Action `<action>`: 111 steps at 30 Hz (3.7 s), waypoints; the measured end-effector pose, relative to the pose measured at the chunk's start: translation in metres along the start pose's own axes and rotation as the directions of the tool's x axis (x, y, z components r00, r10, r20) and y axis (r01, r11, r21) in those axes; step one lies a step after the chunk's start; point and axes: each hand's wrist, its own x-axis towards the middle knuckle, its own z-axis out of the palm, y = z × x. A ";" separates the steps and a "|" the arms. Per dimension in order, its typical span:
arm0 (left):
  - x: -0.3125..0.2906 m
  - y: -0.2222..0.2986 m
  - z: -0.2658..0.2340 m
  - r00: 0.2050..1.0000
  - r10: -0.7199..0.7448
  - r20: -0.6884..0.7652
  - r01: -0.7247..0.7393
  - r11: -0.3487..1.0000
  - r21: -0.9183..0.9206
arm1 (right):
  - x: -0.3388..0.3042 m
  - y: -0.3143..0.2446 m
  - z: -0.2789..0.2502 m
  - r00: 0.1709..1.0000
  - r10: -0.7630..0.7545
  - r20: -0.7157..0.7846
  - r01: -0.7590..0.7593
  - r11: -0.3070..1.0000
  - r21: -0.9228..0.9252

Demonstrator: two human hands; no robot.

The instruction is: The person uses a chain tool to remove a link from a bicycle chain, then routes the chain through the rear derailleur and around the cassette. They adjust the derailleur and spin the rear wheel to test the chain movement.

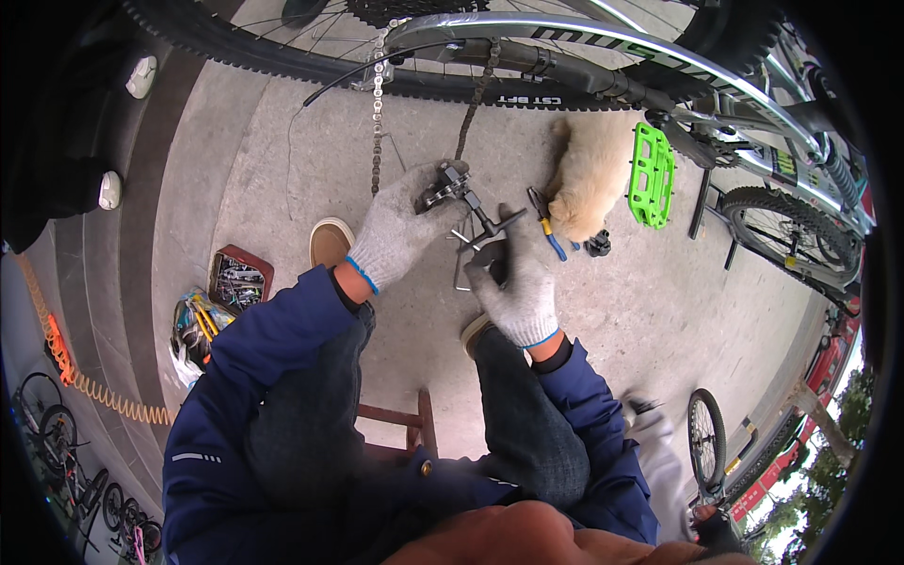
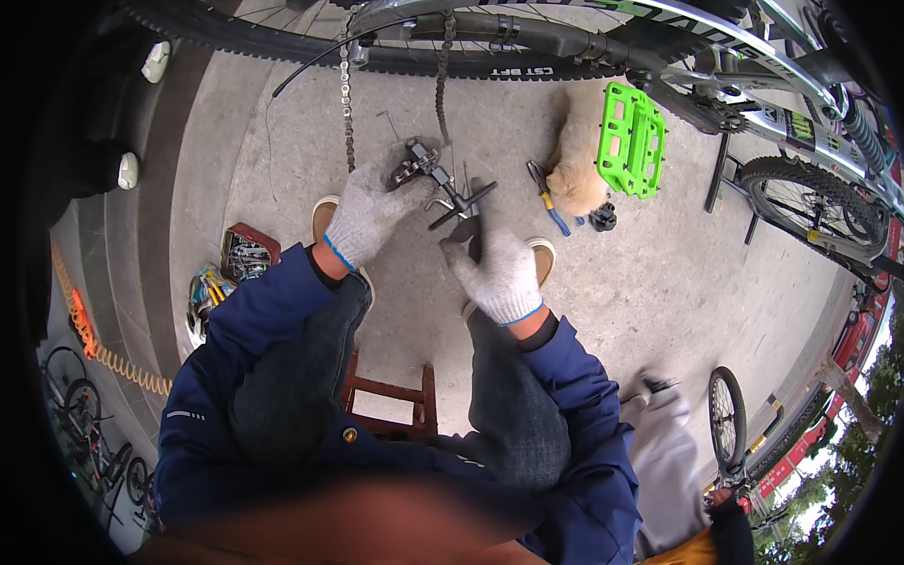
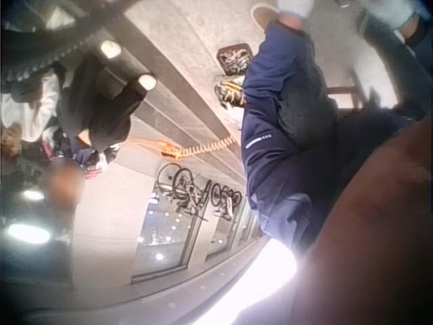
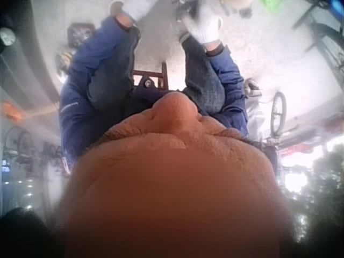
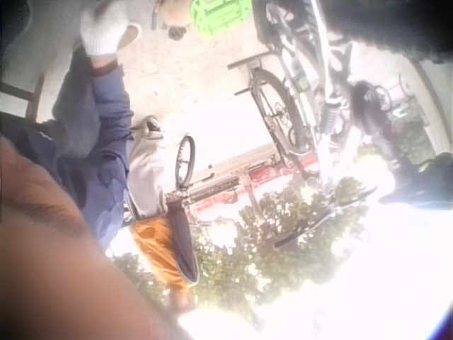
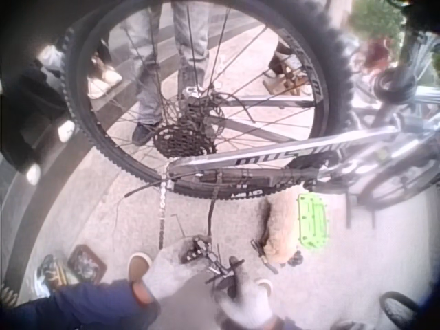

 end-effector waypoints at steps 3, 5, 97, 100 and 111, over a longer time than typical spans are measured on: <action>-0.001 -0.001 0.000 1.000 -0.014 0.002 0.014 0.997 -0.070 | 0.000 0.000 -0.011 0.984 -0.083 0.159 0.078 0.996 0.035; -0.002 -0.003 0.000 1.000 -0.009 0.002 0.009 0.999 -0.041 | -0.001 0.002 -0.012 0.929 -0.253 0.269 0.278 0.959 -0.057; -0.007 -0.051 -0.008 0.945 0.220 0.242 -0.323 0.513 0.795 | 0.033 0.188 0.038 0.673 0.734 -0.086 -0.081 0.189 0.979; -0.006 -0.065 -0.016 0.955 0.071 0.287 -0.293 0.358 0.886 | 0.024 0.192 0.024 0.634 0.757 -0.155 -0.076 0.261 0.962; -0.003 -0.098 -0.025 0.917 0.027 0.397 -0.397 0.006 0.918 | 0.001 0.150 -0.006 0.889 0.430 -0.154 -0.108 0.525 0.844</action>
